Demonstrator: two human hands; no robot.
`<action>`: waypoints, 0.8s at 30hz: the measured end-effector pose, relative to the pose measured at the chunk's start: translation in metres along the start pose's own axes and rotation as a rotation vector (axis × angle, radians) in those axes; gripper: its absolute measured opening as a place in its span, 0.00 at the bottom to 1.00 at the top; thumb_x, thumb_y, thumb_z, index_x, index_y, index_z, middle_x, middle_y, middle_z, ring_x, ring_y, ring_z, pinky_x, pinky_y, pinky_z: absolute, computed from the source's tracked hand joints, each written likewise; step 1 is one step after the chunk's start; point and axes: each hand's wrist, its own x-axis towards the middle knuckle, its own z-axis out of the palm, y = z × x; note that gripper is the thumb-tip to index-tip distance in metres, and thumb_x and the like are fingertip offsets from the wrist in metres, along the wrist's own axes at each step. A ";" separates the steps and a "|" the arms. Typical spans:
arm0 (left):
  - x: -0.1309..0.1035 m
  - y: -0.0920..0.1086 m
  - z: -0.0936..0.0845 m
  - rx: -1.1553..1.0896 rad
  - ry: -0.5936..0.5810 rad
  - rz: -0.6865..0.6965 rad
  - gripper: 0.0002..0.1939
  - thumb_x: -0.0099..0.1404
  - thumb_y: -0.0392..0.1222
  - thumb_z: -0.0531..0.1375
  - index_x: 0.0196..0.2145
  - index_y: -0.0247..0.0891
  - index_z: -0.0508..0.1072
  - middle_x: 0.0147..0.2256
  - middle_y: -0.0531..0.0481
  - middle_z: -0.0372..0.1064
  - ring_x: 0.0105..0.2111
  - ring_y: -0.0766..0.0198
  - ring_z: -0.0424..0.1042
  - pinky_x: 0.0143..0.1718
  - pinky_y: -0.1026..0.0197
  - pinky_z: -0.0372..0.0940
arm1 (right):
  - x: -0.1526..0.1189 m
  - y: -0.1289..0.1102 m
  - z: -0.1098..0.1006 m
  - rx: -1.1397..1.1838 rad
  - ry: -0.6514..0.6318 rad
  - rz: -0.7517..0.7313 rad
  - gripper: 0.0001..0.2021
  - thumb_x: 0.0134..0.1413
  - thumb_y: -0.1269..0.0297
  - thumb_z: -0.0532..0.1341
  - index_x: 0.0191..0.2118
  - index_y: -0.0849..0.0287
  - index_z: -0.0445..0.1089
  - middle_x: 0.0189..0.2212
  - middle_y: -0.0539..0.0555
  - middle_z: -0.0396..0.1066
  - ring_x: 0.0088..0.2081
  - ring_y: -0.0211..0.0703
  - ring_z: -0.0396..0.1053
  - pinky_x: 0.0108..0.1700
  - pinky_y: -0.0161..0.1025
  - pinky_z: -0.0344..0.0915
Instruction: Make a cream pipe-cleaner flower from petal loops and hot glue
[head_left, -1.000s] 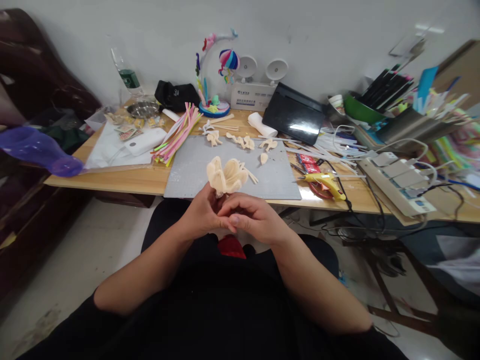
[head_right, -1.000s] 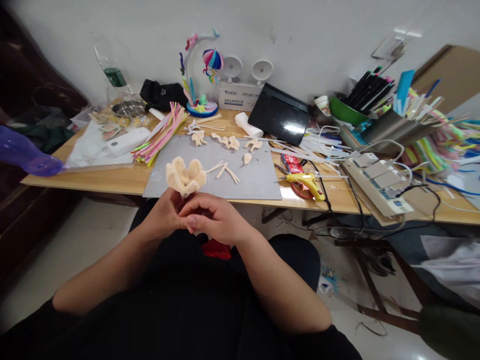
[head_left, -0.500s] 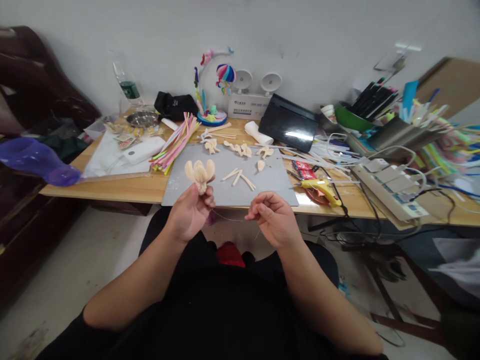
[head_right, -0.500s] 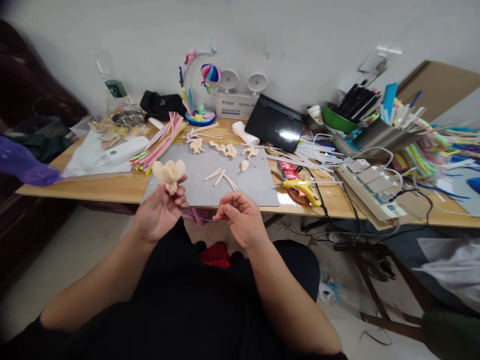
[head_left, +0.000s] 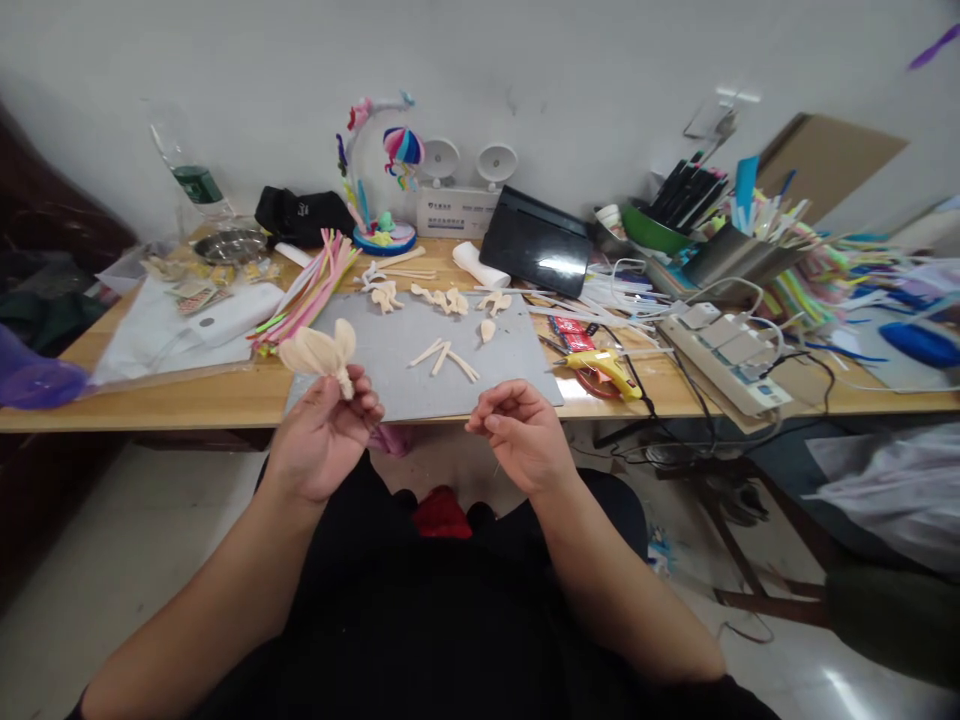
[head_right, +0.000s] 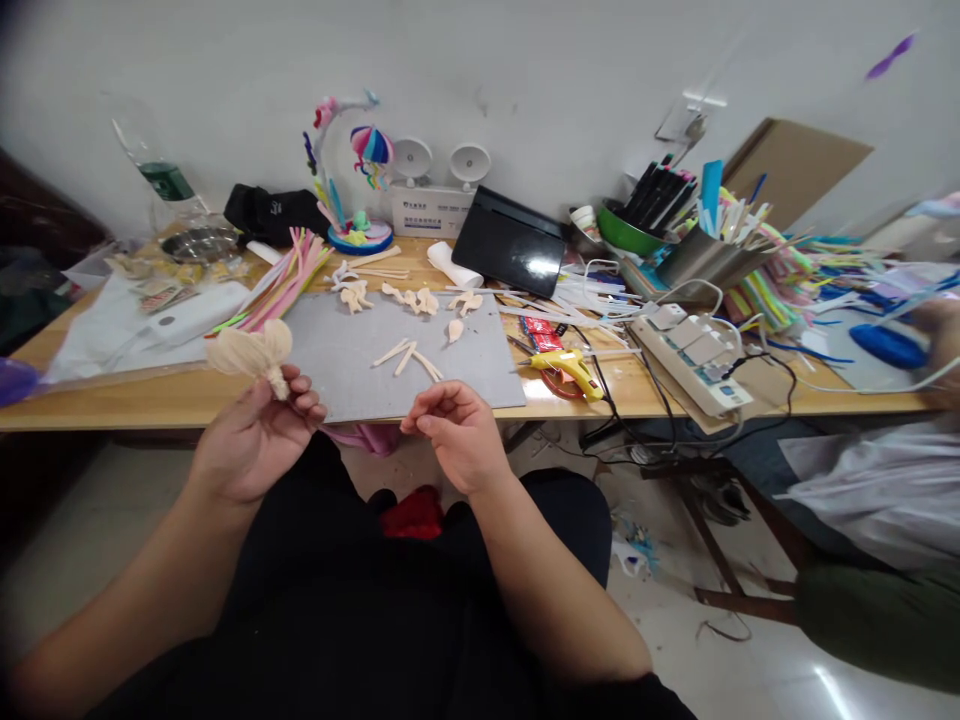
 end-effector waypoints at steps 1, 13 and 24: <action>0.000 0.002 0.000 -0.013 -0.005 0.005 0.08 0.57 0.40 0.61 0.34 0.33 0.70 0.28 0.51 0.64 0.27 0.69 0.65 0.32 0.65 0.66 | 0.000 0.001 -0.003 -0.013 -0.003 0.003 0.10 0.35 0.69 0.67 0.29 0.57 0.67 0.20 0.44 0.69 0.21 0.31 0.67 0.30 0.34 0.69; -0.001 -0.008 0.035 -0.193 -0.080 0.051 0.11 0.66 0.44 0.51 0.33 0.36 0.68 0.18 0.58 0.54 0.16 0.75 0.55 0.22 0.69 0.57 | 0.004 0.051 0.037 -0.687 -0.474 -0.010 0.11 0.56 0.59 0.52 0.32 0.60 0.66 0.21 0.48 0.65 0.25 0.33 0.63 0.31 0.33 0.63; -0.021 0.095 -0.006 -0.216 -0.087 0.356 0.15 0.65 0.53 0.49 0.32 0.41 0.68 0.13 0.60 0.56 0.13 0.76 0.54 0.15 0.69 0.51 | -0.026 0.067 -0.080 -1.191 -0.393 0.326 0.10 0.53 0.70 0.53 0.24 0.61 0.67 0.16 0.47 0.62 0.19 0.33 0.59 0.24 0.31 0.56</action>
